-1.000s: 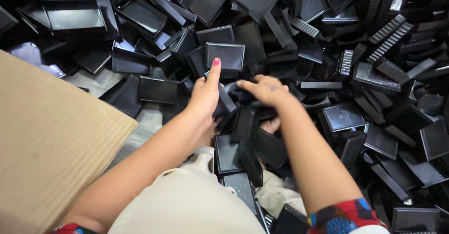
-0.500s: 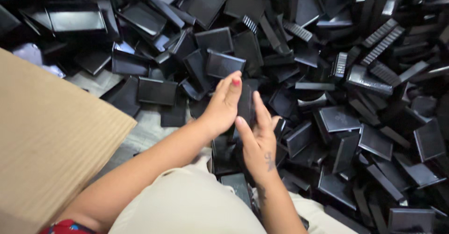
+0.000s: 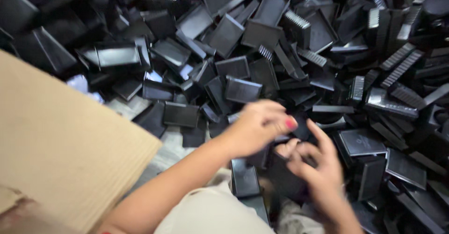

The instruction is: The person sits on the floor surrounded by a large pile of black plastic boxes. They pick up boxes one at a time, fit the lid onto the base by hand, and place the assembled boxes into a nearby cardboard box.

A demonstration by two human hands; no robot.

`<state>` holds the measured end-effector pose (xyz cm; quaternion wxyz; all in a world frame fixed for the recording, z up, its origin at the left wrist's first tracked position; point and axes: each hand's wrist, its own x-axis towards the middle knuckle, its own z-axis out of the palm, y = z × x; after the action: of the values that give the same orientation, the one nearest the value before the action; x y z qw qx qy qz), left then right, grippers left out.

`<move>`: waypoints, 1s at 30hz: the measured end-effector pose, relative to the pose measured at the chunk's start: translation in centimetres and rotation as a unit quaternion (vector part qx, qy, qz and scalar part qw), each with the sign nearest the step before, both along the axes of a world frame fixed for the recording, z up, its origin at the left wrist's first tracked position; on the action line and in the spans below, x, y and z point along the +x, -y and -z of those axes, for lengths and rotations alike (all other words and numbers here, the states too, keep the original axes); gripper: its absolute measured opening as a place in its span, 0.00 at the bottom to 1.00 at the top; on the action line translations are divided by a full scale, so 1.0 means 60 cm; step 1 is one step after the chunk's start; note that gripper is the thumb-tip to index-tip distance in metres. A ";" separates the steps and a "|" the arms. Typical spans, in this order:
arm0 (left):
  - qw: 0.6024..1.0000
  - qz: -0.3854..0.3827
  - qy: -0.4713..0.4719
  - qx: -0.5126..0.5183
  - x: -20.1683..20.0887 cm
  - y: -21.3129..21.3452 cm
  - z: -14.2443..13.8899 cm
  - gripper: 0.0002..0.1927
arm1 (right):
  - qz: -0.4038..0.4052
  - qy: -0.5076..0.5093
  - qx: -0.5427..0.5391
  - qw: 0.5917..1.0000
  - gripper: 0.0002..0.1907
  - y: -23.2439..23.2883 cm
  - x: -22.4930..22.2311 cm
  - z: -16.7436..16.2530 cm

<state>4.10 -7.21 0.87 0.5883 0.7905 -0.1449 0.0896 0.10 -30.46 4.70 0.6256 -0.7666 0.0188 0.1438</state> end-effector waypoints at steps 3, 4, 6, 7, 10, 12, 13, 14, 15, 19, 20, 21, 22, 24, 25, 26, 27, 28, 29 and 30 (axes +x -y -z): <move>0.969 -0.208 0.022 0.133 0.026 -0.073 -0.026 0.25 | -0.047 -0.044 0.234 0.970 0.37 0.104 -0.031 -0.029; 0.950 -0.254 0.027 0.182 0.033 -0.094 -0.030 0.23 | -0.112 -0.086 0.209 0.968 0.36 0.131 -0.038 -0.029; 0.938 -0.307 0.032 0.159 0.041 -0.117 -0.033 0.22 | -0.252 -0.162 0.121 0.946 0.35 0.161 -0.056 -0.017; 0.940 -0.300 0.040 0.158 0.052 -0.121 -0.033 0.24 | -0.293 -0.186 0.084 0.934 0.35 0.163 -0.067 -0.006; 0.944 -0.254 0.101 0.182 0.110 -0.123 -0.030 0.29 | -0.313 -0.210 0.018 0.926 0.33 0.138 -0.105 0.014; 0.937 -0.204 0.144 0.244 0.178 -0.115 -0.027 0.31 | -0.279 -0.182 -0.019 0.943 0.32 0.103 -0.123 0.013; 0.929 -0.185 0.146 0.284 0.215 -0.109 -0.025 0.30 | -0.260 -0.155 -0.034 0.952 0.31 0.083 -0.131 0.007; 0.919 -0.153 0.118 0.343 0.249 -0.106 -0.022 0.25 | -0.243 -0.119 -0.083 0.959 0.31 0.066 -0.129 -0.002; 0.905 -0.113 0.088 0.401 0.273 -0.100 -0.017 0.20 | -0.225 -0.067 -0.130 0.963 0.30 0.050 -0.131 -0.015; 0.869 -0.049 0.057 0.489 0.277 -0.064 0.008 0.19 | -0.048 0.234 -0.378 0.895 0.28 0.018 -0.103 -0.070; 0.884 -0.066 0.070 0.457 0.258 -0.056 0.012 0.19 | -0.034 0.256 -0.439 0.861 0.28 0.018 -0.086 -0.078; 0.897 -0.085 0.081 0.426 0.229 -0.050 0.017 0.19 | -0.032 0.264 -0.495 0.827 0.28 0.017 -0.060 -0.079; 0.909 -0.105 0.092 0.394 0.196 -0.044 0.021 0.19 | -0.046 0.247 -0.542 0.802 0.27 0.015 -0.031 -0.074; 0.938 -0.174 0.141 0.264 0.125 -0.036 0.027 0.26 | -0.096 0.164 -0.600 0.777 0.43 0.013 0.016 -0.057; 0.962 -0.123 0.070 0.232 0.095 -0.035 0.029 0.20 | -0.106 0.079 -0.615 0.778 0.45 0.014 0.031 -0.048; 0.977 -0.073 -0.002 0.199 0.069 -0.034 0.030 0.16 | -0.116 -0.007 -0.625 0.772 0.47 0.014 0.046 -0.039; 0.978 -0.049 -0.031 0.199 0.045 -0.031 0.030 0.18 | -0.126 -0.090 -0.631 0.760 0.49 0.018 0.058 -0.032; 0.978 -0.025 -0.062 0.199 0.026 -0.028 0.029 0.19 | -0.120 -0.074 -0.614 0.776 0.50 0.023 0.065 -0.028; 0.966 -0.014 -0.114 0.233 0.014 -0.023 0.028 0.20 | -0.115 -0.061 -0.598 0.791 0.52 0.029 0.067 -0.027; 0.950 -0.002 -0.165 0.265 0.002 -0.014 0.026 0.21 | -0.110 -0.048 -0.581 0.805 0.54 0.036 0.065 -0.029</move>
<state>4.22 -6.35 -0.67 0.3730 0.9220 -0.0627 -0.0827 4.03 -32.63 6.43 0.0415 -0.9757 0.0448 0.2104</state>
